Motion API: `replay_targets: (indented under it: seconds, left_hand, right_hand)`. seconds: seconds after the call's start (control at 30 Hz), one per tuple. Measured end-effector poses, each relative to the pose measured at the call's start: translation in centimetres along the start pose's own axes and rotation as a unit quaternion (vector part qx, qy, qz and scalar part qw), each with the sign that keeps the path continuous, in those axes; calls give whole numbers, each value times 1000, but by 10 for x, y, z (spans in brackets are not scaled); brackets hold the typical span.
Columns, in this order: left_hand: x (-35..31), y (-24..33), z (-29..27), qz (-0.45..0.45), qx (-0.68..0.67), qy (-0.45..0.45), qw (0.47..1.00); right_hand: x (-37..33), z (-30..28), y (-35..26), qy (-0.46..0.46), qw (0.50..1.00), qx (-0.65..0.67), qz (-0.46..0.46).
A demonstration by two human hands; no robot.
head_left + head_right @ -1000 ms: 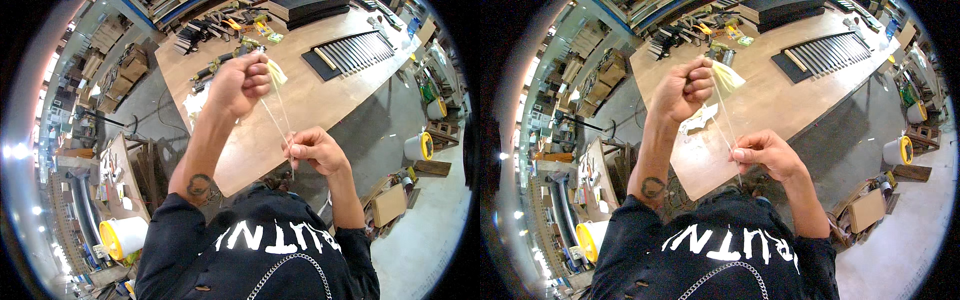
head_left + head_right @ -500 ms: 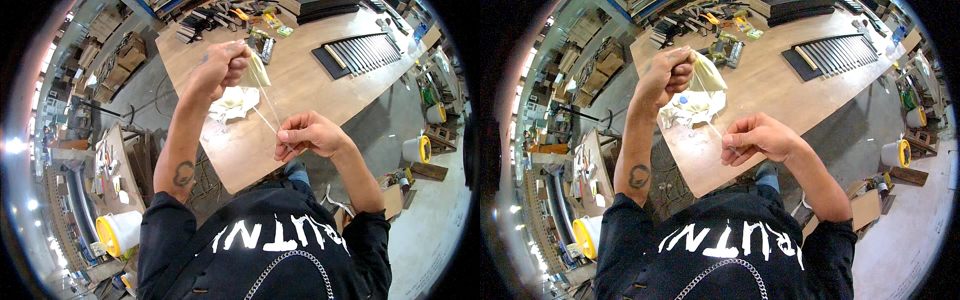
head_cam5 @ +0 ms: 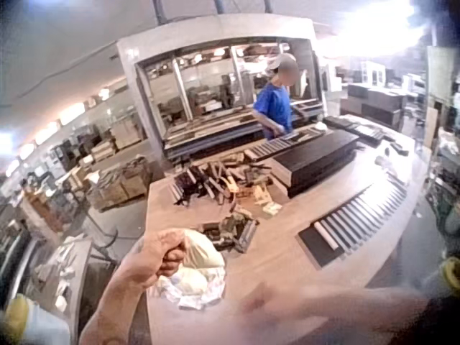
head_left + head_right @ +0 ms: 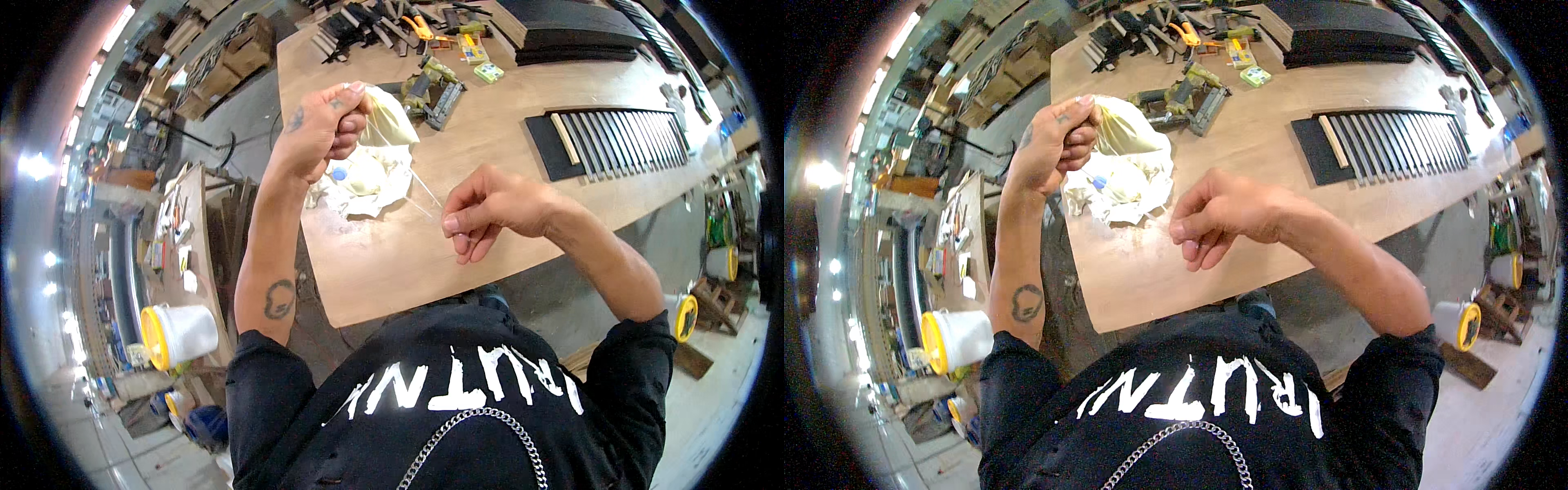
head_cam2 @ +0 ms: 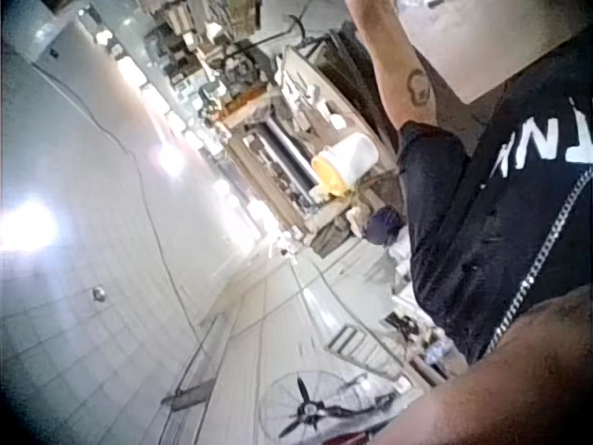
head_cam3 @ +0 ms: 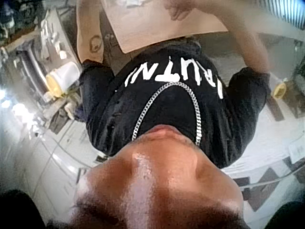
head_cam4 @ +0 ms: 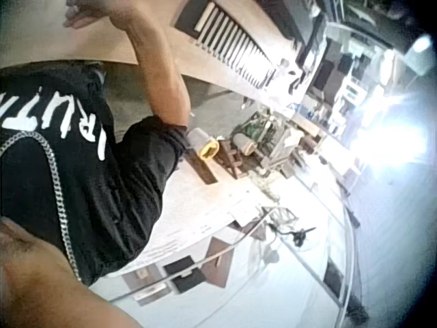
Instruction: The person pours a white substance from a plastic bag into a yellow bucket, then ties the bag closed with a white string. They then move to a table and continue handling the tied bag.
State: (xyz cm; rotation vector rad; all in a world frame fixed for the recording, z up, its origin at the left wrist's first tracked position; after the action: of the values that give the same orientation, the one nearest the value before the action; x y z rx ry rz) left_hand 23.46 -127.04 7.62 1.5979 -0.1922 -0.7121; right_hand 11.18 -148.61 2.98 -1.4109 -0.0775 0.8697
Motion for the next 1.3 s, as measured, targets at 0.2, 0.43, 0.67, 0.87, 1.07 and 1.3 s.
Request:
replay_targets:
  seconds: [0.2, 0.43, 0.67, 0.87, 1.07, 1.3]
  left_hand:
    - [-7, 7, 21, 7, 3, 84, 996]
    - [-45, -39, 42, 185, 3, 151, 971]
    - [-80, -85, 50, 132, -203, 209, 947]
    - [-133, -129, 40, 68, -258, 267, 926]
    - [-185, -155, 42, 71, -211, 309, 925]
    - [-209, -175, 38, -14, -244, 295, 924]
  right_hand:
    - [-4, -52, -22, -94, 987, -123, 29]
    - [-3, -60, -16, -151, 955, -254, -15]
    - [1, -44, -35, -223, 906, -360, 6]
    - [20, 6, -66, -271, 838, -464, -96]
    - [66, 11, -29, -165, 865, -402, -250]
    - [92, 48, -75, -140, 581, -649, -471]
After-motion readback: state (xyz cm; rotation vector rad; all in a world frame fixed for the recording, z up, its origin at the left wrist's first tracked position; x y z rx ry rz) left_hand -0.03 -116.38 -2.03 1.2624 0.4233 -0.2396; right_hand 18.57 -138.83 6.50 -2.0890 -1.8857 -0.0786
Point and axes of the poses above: each hand's wrist, its own x-axis towards the middle knuckle, its own z-axis out of the palm, y = z × x, the point moved 1 cm from there along x, towards the middle knuckle, and after that the axes turned 4 degrees about -z, right-handed, at the moved point
